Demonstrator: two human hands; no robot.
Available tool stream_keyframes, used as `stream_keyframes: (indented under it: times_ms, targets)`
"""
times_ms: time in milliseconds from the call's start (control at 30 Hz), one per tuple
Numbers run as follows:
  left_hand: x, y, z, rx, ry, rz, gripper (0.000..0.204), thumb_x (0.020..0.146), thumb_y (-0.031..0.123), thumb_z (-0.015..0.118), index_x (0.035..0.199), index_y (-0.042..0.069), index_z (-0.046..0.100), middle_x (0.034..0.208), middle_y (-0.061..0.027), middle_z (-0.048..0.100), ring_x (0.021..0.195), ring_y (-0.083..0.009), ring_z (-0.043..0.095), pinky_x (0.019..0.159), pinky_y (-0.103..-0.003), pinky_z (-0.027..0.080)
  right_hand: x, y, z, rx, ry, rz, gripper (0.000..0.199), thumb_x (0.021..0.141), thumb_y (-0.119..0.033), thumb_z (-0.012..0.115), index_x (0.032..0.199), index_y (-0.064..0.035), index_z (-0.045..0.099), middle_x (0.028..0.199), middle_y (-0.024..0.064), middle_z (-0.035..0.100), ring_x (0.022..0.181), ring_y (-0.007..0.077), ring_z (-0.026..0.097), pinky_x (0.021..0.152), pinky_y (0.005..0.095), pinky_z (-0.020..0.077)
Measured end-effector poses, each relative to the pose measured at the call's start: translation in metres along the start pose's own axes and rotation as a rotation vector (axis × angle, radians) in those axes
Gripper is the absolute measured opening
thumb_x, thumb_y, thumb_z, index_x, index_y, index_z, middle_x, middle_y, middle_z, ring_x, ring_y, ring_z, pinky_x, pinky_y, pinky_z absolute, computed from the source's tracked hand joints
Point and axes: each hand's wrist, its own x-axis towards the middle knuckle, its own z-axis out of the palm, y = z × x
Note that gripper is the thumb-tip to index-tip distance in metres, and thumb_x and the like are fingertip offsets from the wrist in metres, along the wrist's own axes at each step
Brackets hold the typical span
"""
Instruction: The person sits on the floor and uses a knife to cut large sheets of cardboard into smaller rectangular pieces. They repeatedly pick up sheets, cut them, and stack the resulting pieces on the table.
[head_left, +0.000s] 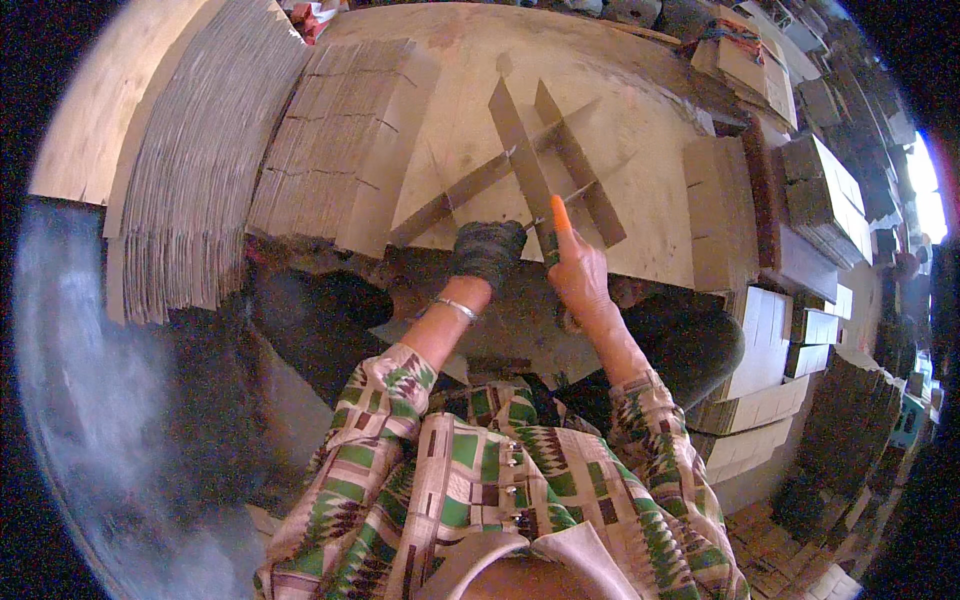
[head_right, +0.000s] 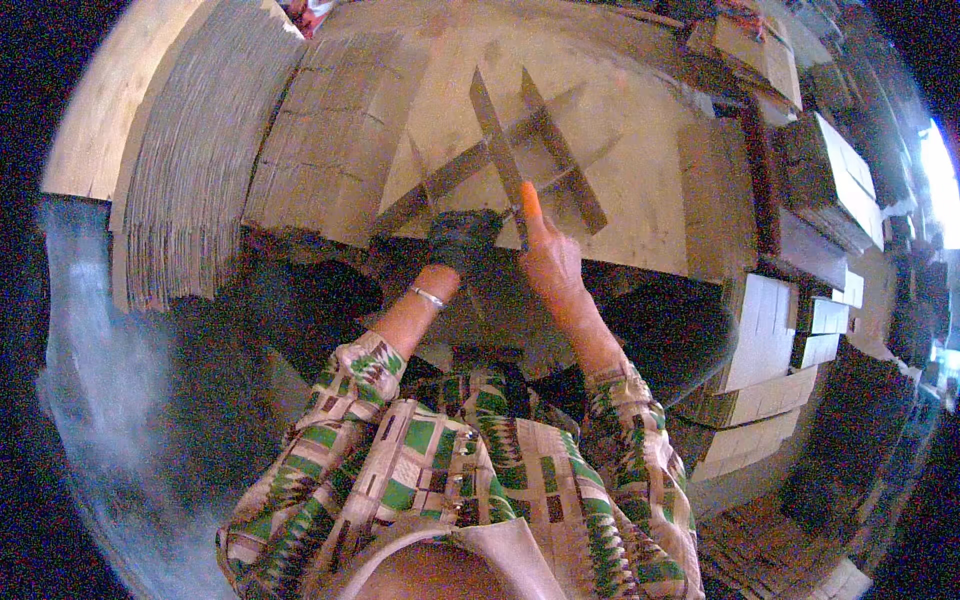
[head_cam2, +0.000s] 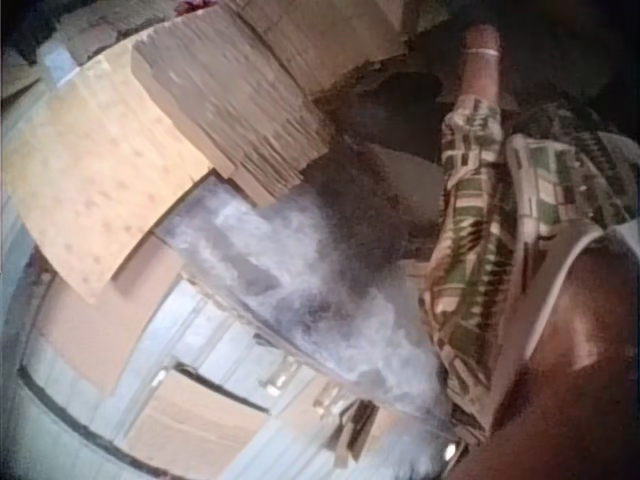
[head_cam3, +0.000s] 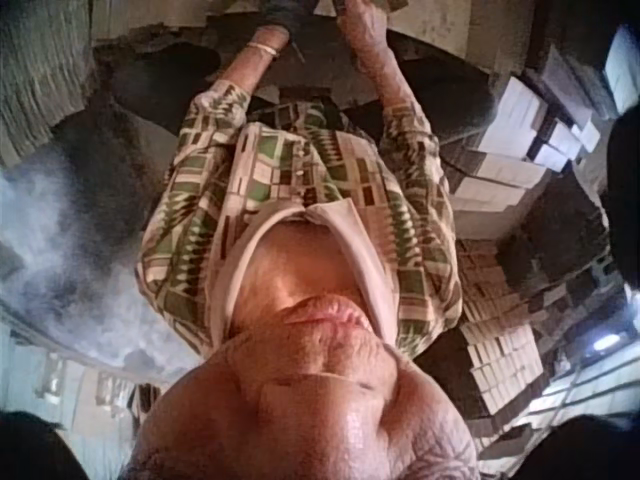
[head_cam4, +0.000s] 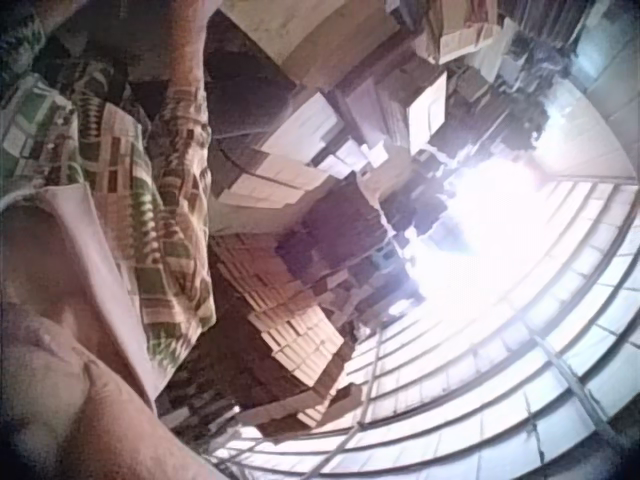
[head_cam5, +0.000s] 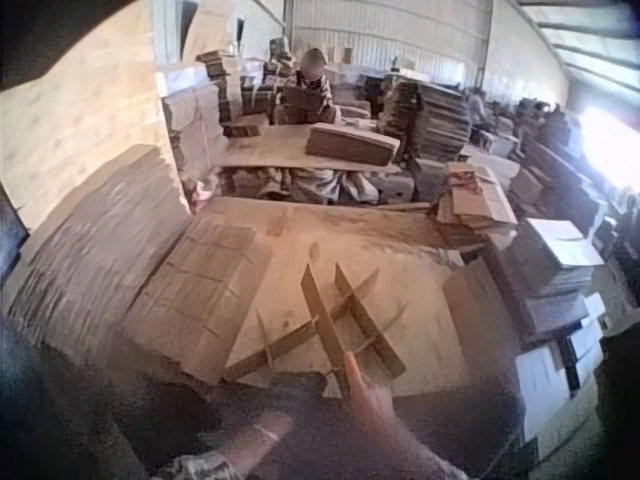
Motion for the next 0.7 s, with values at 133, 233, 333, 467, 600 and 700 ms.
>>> stream_keyframes:
  times_ms: [133,233,333,467,600,700]
  targets:
    - [0.002,0.008,-0.020,-0.034,-0.105,-0.081,0.020,0.089,0.025,0.058,0.093,0.013,0.073,0.090,-0.0154,0.073,0.086,-0.0334,0.072,0.075,-0.045,0.056,0.010,0.010,0.018,-0.111,-0.095,-0.016,0.100,0.067,0.009,0.061,0.157,-0.0157,0.026,0.092,0.0214,0.070,0.079,0.0419,0.068,0.068,0.0487,0.0543]
    - [0.001,0.017,-0.032,-0.125,-0.135,-0.129,0.023,0.090,0.029,0.059,0.094,0.013,0.074,0.090,-0.0155,0.073,0.087,-0.0342,0.071,0.079,-0.046,0.056,0.016,0.019,0.029,-0.222,-0.256,0.098,0.096,0.072,0.002,0.064,0.157,-0.0175,0.025,0.088,0.0212,0.070,0.077,0.0413,0.069,0.066,0.0502,0.0541]
    - [0.000,0.002,-0.016,-0.181,0.157,-0.062,0.032,0.092,0.040,0.059,0.095,0.011,0.073,0.088,-0.0173,0.072,0.085,-0.0361,0.071,0.082,-0.048,0.055,0.017,0.022,0.024,-0.192,-0.225,0.057,0.092,0.075,-0.004,0.067,0.156,-0.0196,0.026,0.084,0.0213,0.070,0.072,0.0406,0.069,0.063,0.0532,0.0539]
    - [0.000,-0.060,-0.027,0.107,0.734,-0.195,0.057,0.090,0.058,0.058,0.111,0.006,0.067,0.098,-0.0228,0.070,0.092,-0.0400,0.068,0.086,-0.049,0.054,0.016,0.057,-0.016,-0.016,0.203,0.085,0.081,0.074,0.001,0.064,0.150,-0.0175,0.041,0.089,0.0183,0.071,0.075,0.0412,0.068,0.064,0.0522,0.0533]
    - [0.009,-0.079,-0.025,-0.239,0.039,-0.440,0.065,0.089,0.059,0.059,0.130,0.009,0.059,0.123,-0.0247,0.063,0.111,-0.0412,0.062,0.094,-0.050,0.051,0.030,0.111,0.003,-0.147,0.230,0.321,0.071,0.076,-0.003,0.063,0.145,-0.0090,0.045,0.116,0.0273,0.064,0.099,0.0437,0.063,0.080,0.0517,0.0520]
    - [0.019,-0.033,-0.021,-0.367,-0.062,-0.300,0.066,0.087,0.061,0.058,0.125,0.007,0.058,0.120,-0.0255,0.064,0.113,-0.0410,0.063,0.092,-0.052,0.051,0.038,0.137,0.072,0.251,-0.129,0.295,0.056,0.086,-0.020,0.065,0.138,-0.0045,0.053,0.124,0.0236,0.062,0.104,0.0393,0.063,0.084,0.0458,0.0532]
